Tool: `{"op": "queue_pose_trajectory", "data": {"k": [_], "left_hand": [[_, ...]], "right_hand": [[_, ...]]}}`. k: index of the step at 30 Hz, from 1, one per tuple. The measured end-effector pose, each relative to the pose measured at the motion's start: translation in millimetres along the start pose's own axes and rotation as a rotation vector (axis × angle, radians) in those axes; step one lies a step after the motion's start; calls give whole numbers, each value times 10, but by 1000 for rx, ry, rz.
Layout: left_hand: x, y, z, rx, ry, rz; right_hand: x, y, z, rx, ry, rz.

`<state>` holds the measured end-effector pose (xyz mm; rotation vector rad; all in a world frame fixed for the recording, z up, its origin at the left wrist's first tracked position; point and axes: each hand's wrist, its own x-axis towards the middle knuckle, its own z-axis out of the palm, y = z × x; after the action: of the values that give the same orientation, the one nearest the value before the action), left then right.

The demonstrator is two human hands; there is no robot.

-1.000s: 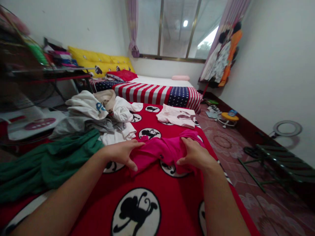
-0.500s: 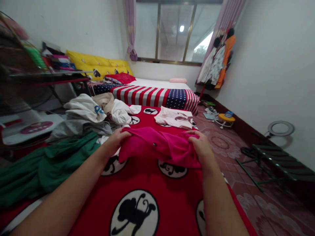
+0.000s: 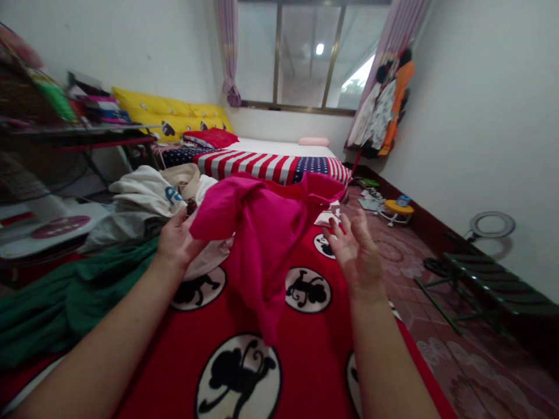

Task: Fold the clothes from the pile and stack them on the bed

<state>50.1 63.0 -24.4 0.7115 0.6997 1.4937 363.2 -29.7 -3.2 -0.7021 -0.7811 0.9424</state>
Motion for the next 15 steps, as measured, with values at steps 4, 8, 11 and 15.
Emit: {"op": "queue_pose_trajectory", "data": {"k": [4, 8, 11, 15], "left_hand": [[63, -160, -156, 204, 114, -43], [11, -274, -145, 738, -68, -85], [-103, -358, -56, 1101, -317, -196], [-267, -488, 77, 1516, -529, -15]], "right_hand": [[115, 258, -235, -318, 90, 160], [86, 458, -310, -1010, -141, 388], [-13, 626, -231, -1381, -393, 475], [-172, 874, -18, -1546, -454, 264]]}}
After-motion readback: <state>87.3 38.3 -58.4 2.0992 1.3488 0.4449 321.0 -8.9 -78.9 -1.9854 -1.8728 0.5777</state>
